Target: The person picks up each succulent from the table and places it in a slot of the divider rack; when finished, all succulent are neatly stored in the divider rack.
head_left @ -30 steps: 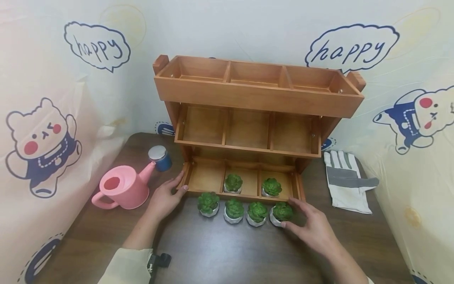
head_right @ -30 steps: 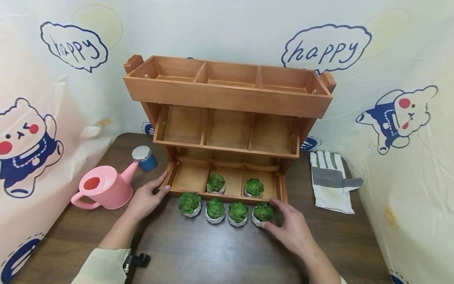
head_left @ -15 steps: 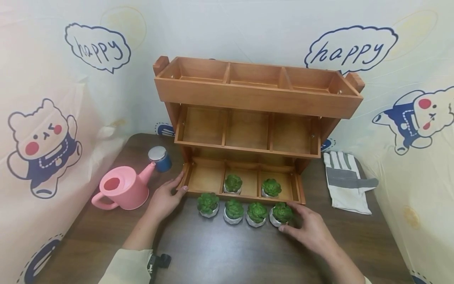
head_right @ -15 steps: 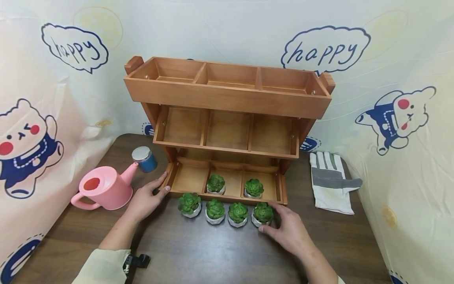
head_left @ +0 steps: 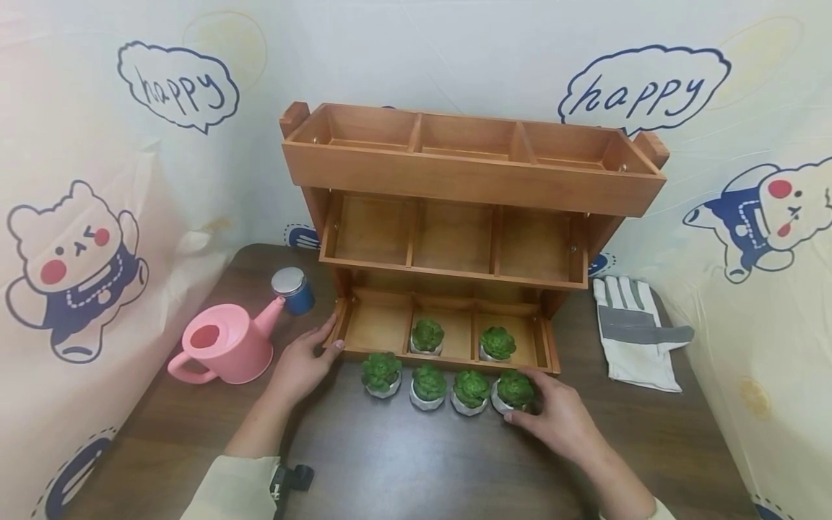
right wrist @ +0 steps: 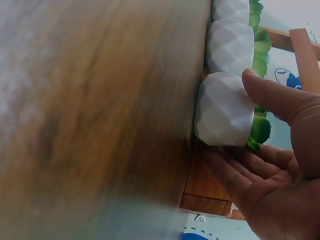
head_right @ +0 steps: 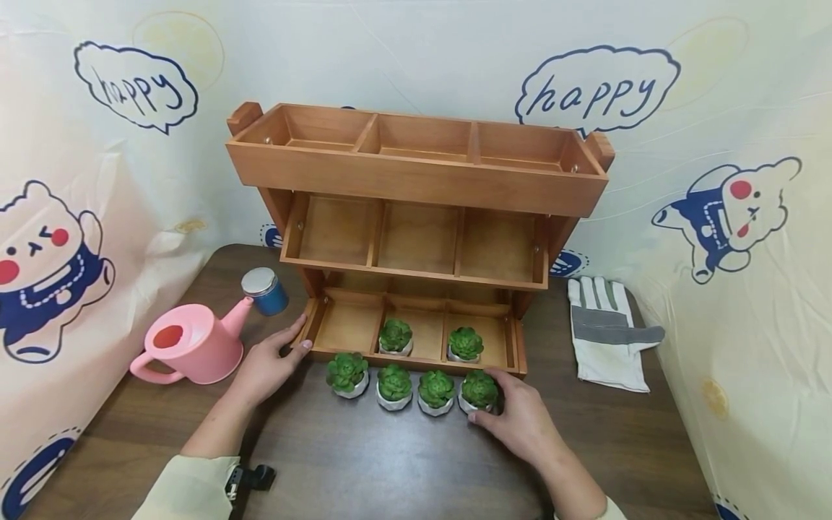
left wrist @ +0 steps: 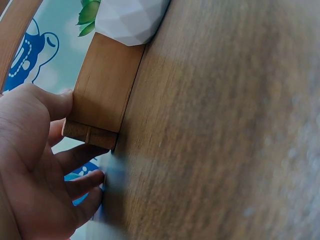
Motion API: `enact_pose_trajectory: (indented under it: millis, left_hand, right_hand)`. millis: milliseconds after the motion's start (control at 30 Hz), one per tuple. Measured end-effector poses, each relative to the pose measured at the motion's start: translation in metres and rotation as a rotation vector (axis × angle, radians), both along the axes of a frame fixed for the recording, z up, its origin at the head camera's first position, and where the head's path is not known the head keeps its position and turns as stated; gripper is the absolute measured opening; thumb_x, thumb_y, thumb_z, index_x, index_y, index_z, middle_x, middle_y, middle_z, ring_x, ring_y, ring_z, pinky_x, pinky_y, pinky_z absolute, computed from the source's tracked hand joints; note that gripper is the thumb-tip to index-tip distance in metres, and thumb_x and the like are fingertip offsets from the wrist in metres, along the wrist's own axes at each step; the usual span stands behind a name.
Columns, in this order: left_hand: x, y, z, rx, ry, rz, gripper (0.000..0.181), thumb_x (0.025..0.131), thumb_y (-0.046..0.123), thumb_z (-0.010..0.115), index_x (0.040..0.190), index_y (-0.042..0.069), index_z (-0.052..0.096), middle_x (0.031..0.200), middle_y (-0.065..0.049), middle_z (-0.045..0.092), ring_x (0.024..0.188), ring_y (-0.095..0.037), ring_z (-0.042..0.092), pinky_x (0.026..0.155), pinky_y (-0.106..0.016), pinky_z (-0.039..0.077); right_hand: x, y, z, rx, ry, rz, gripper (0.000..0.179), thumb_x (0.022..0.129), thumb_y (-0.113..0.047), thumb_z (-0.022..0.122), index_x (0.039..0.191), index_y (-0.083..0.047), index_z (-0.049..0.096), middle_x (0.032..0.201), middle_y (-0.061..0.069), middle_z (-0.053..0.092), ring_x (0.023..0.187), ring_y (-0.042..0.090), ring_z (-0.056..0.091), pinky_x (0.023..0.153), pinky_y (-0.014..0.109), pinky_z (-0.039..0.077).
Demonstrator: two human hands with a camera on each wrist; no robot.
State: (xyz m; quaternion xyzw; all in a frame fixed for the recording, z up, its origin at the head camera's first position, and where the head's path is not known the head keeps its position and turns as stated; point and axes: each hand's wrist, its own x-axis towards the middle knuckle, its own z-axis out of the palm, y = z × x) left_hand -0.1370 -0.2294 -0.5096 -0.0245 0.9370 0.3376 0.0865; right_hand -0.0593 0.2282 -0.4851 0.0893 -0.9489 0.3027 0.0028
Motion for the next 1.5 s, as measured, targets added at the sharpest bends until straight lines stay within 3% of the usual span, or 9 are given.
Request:
enact_pose_trajectory:
  millis: [300,867,1267,1500]
  left_hand:
    - [0.001,0.0,0.001,-0.006,0.016,-0.001,0.068,0.103,0.058,0.054,0.163,0.037,0.03,0.161,-0.024,0.039,0.148,-0.049,0.034,0.112,-0.075,0.028]
    - [0.0,0.0,0.002,0.002,-0.005,-0.001,0.072,0.1,0.066,0.051,0.163,0.039,0.029,0.162,-0.023,0.038,0.148,-0.05,0.034,0.111,-0.076,0.029]
    - [0.0,0.002,0.001,-0.003,0.011,-0.004,0.069,0.102,0.061,0.054,0.163,0.037,0.032,0.161,-0.024,0.04,0.148,-0.049,0.035,0.112,-0.075,0.03]
    - [0.001,0.001,0.003,0.003,0.003,-0.007,0.068,0.103,0.055,0.056,0.163,0.037,0.03,0.161,-0.025,0.039,0.147,-0.05,0.035,0.111,-0.076,0.029]
  right_hand:
    - [-0.001,-0.003,0.001,0.012,-0.009,-0.003,0.073,0.076,-0.033,0.094,0.137,-0.01,0.063,0.122,0.014,0.073,0.111,0.032,0.07,0.092,0.053,0.058]
    - [0.002,-0.002,0.006,0.001,0.042,-0.012,0.067,0.077,-0.03,0.092,0.135,-0.01,0.065,0.116,0.009,0.075,0.102,0.025,0.072,0.086,0.047,0.059]
    - [0.0,-0.001,0.022,-0.032,0.097,-0.009,0.066,0.076,-0.029,0.093,0.133,-0.008,0.066,0.107,0.007,0.076,0.09,0.019,0.072,0.078,0.042,0.06]
    - [-0.004,-0.004,0.031,-0.019,0.136,-0.01,0.068,0.077,-0.031,0.093,0.135,-0.009,0.066,0.109,0.008,0.076,0.091,0.018,0.07,0.08,0.043,0.059]
